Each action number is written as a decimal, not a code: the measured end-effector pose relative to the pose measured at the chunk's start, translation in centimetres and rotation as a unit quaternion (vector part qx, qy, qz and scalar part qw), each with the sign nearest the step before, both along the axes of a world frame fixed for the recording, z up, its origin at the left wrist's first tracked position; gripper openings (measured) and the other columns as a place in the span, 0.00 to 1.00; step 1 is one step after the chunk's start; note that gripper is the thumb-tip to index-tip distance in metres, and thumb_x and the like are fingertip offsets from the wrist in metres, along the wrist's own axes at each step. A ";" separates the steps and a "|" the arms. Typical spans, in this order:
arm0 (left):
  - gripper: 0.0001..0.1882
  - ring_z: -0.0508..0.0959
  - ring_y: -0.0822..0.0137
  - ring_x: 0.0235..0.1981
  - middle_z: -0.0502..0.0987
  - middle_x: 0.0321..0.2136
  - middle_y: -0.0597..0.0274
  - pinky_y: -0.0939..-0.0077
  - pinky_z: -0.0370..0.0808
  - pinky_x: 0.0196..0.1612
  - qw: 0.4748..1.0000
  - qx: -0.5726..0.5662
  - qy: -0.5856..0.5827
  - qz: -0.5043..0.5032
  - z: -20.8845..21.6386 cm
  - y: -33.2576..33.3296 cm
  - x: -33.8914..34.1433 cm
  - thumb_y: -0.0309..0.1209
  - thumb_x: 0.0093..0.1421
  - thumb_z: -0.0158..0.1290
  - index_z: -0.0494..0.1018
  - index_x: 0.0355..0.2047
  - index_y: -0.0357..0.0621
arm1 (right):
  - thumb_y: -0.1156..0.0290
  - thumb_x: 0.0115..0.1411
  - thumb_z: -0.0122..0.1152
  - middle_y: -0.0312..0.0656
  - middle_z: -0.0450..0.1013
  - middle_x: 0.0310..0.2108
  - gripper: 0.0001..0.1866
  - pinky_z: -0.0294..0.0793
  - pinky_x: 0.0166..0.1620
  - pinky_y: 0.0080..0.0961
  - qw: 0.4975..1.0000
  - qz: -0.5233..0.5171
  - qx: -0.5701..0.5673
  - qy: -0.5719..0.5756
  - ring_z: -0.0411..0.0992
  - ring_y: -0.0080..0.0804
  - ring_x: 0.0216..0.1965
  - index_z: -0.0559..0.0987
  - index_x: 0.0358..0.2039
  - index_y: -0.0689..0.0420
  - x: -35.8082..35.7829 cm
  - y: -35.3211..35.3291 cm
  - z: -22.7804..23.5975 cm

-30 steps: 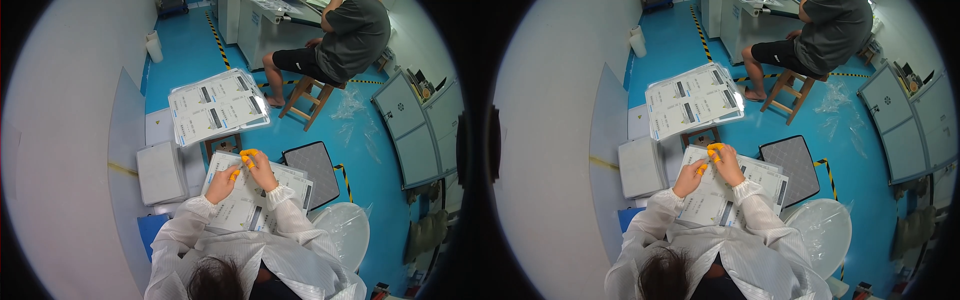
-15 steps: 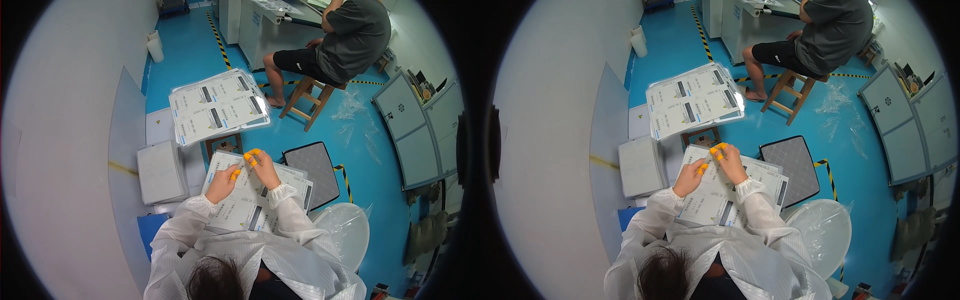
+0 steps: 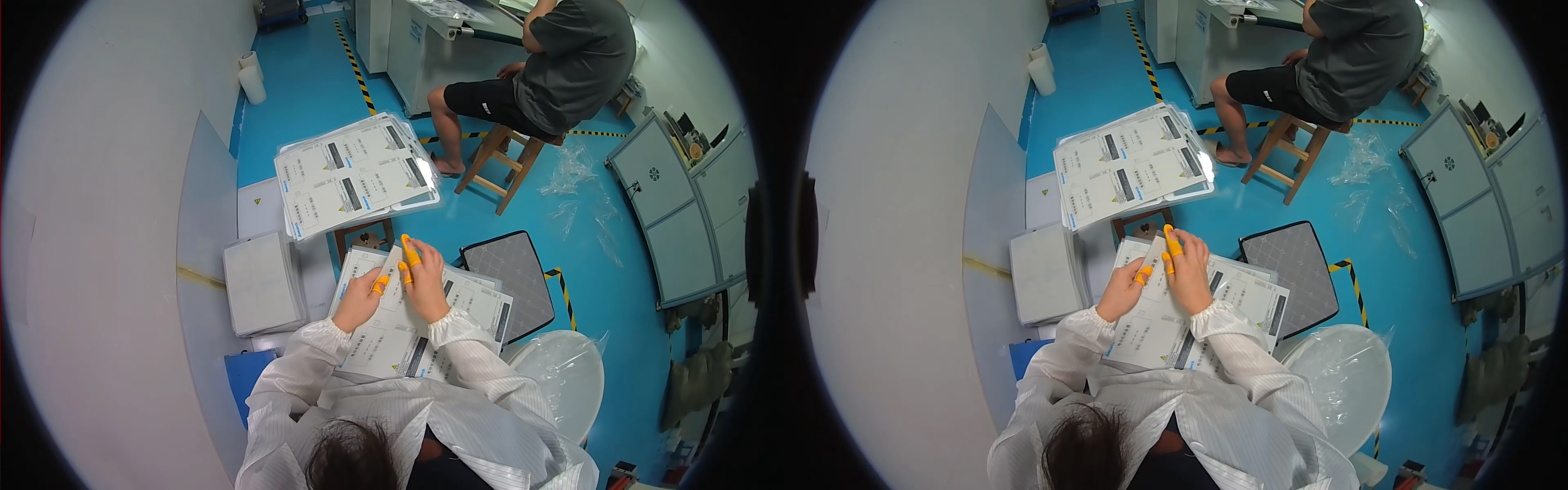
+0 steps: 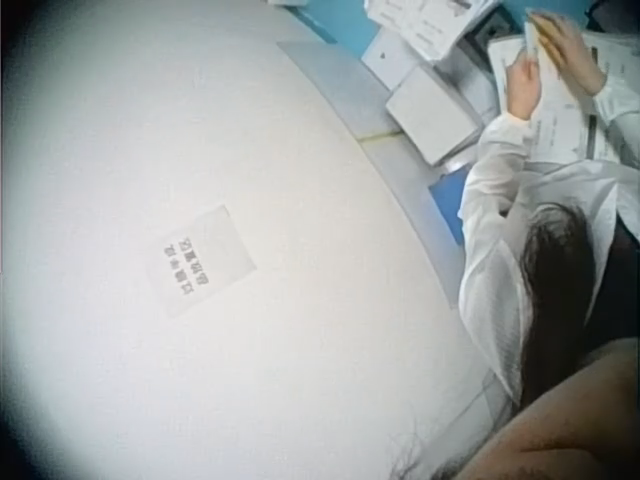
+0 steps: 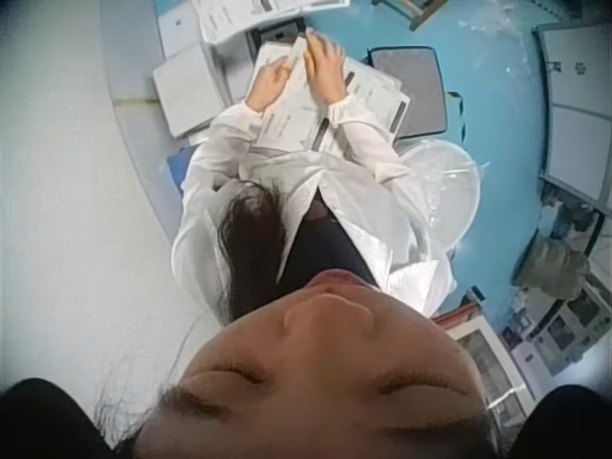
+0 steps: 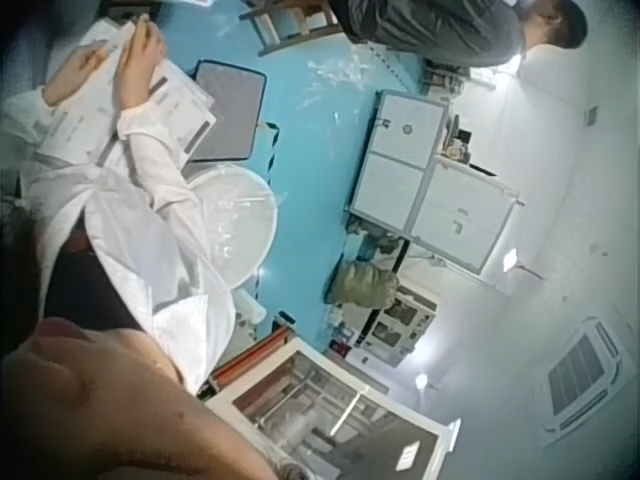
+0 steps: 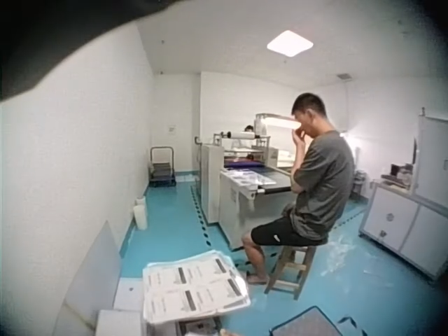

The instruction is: The recorder is sorting printed labels and placing them into clear plastic protective bags.

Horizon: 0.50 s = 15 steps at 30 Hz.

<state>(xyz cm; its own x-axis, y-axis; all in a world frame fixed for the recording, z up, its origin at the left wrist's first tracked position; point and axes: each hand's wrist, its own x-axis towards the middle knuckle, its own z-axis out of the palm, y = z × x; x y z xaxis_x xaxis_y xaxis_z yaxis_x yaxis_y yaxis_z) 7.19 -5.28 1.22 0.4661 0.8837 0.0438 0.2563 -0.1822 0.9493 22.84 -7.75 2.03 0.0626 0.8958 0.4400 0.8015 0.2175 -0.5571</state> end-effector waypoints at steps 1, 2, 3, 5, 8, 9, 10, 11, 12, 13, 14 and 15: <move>0.13 0.74 0.56 0.20 0.74 0.22 0.47 0.72 0.69 0.26 1.000 0.001 -0.005 0.005 -0.3 0.1 -0.1 0.23 0.55 0.44 0.69 0.41 0.37 | 0.76 0.50 0.57 0.48 0.59 0.51 0.24 0.52 0.55 0.40 1.000 -0.002 -0.002 -0.004 0.57 0.47 0.51 0.67 0.50 0.64 -0.2 -0.3 -0.1; 0.13 0.74 0.56 0.20 0.74 0.22 0.47 0.72 0.69 0.26 1.000 0.001 -0.005 0.006 -0.6 0.1 -0.2 0.23 0.55 0.44 0.69 0.41 0.37 | 0.76 0.50 0.57 0.48 0.59 0.51 0.24 0.52 0.55 0.40 1.000 -0.001 -0.002 -0.004 0.57 0.47 0.51 0.67 0.50 0.64 -0.3 -0.6 -0.2; 0.12 0.74 0.56 0.20 0.74 0.21 0.47 0.72 0.69 0.26 1.000 0.004 0.004 0.009 -0.8 0.2 -0.3 0.23 0.55 0.44 0.69 0.41 0.37 | 0.76 0.49 0.58 0.48 0.58 0.52 0.25 0.52 0.55 0.40 0.999 0.012 0.003 -0.032 0.57 0.47 0.51 0.67 0.50 0.63 -0.4 -0.9 -0.4; 0.12 0.74 0.55 0.21 0.74 0.21 0.47 0.72 0.69 0.26 1.000 0.006 0.013 0.011 -0.8 0.1 -0.3 0.23 0.55 0.44 0.69 0.41 0.37 | 0.75 0.49 0.58 0.49 0.57 0.52 0.25 0.52 0.55 0.41 0.998 0.025 0.009 -0.060 0.56 0.48 0.52 0.67 0.50 0.62 -0.4 -1.0 -0.3; 0.12 0.74 0.53 0.21 0.73 0.21 0.46 0.71 0.69 0.26 1.000 -0.005 -0.012 0.015 0.0 0.0 -0.1 0.24 0.55 0.45 0.69 0.40 0.37 | 0.74 0.49 0.59 0.48 0.57 0.52 0.25 0.52 0.55 0.40 1.000 0.006 -0.002 -0.005 0.56 0.47 0.53 0.68 0.49 0.61 0.0 -0.4 0.9; 0.12 0.74 0.51 0.21 0.73 0.20 0.45 0.70 0.69 0.25 1.000 0.001 0.001 0.008 0.2 0.1 -0.1 0.24 0.55 0.45 0.69 0.40 0.37 | 0.74 0.48 0.59 0.47 0.59 0.51 0.23 0.52 0.55 0.39 0.999 -0.003 -0.004 0.040 0.56 0.45 0.53 0.69 0.48 0.60 0.1 0.0 1.4; 0.12 0.74 0.49 0.21 0.73 0.20 0.44 0.69 0.69 0.25 1.000 0.008 0.013 0.001 0.3 0.1 -0.1 0.24 0.55 0.45 0.69 0.40 0.37 | 0.73 0.48 0.60 0.46 0.60 0.50 0.22 0.52 0.55 0.38 0.996 -0.012 -0.007 0.086 0.57 0.44 0.53 0.70 0.46 0.60 0.2 0.3 1.6; 0.12 0.74 0.49 0.21 0.73 0.20 0.44 0.69 0.69 0.25 1.000 0.008 0.013 0.002 0.2 0.1 0.0 0.24 0.55 0.45 0.69 0.40 0.37 | 0.73 0.48 0.60 0.46 0.60 0.50 0.22 0.52 0.55 0.38 0.996 -0.011 -0.007 0.086 0.57 0.44 0.53 0.70 0.46 0.60 0.4 0.6 1.6; 0.12 0.73 0.48 0.20 0.73 0.20 0.44 0.68 0.69 0.24 0.998 0.048 0.032 0.003 0.2 0.0 0.1 0.24 0.55 0.45 0.69 0.40 0.37 | 0.73 0.49 0.59 0.44 0.63 0.48 0.20 0.52 0.55 0.37 0.997 0.005 0.000 0.079 0.58 0.43 0.52 0.71 0.44 0.60 0.6 1.0 1.5; 0.12 0.73 0.47 0.20 0.73 0.20 0.43 0.67 0.68 0.24 0.995 0.089 0.051 0.003 0.1 -0.1 0.3 0.24 0.55 0.46 0.69 0.40 0.37 | 0.72 0.49 0.59 0.43 0.66 0.45 0.18 0.52 0.54 0.37 0.997 0.021 0.007 0.072 0.59 0.42 0.51 0.72 0.42 0.60 0.8 1.2 1.2; 0.12 0.73 0.47 0.20 0.73 0.20 0.43 0.67 0.68 0.24 0.995 0.089 0.050 0.003 0.2 -0.1 0.4 0.24 0.55 0.46 0.69 0.40 0.37 | 0.72 0.49 0.59 0.43 0.66 0.45 0.18 0.52 0.54 0.37 0.997 0.021 0.007 0.072 0.59 0.42 0.51 0.72 0.42 0.60 0.8 1.4 0.9; 0.13 0.73 0.46 0.20 0.72 0.20 0.43 0.66 0.68 0.24 0.994 0.094 0.052 0.001 0.4 -0.2 0.5 0.24 0.54 0.46 0.69 0.41 0.37 | 0.71 0.50 0.58 0.43 0.67 0.43 0.16 0.53 0.54 0.36 0.995 0.017 -0.016 0.095 0.60 0.42 0.50 0.73 0.40 0.60 0.9 1.6 0.5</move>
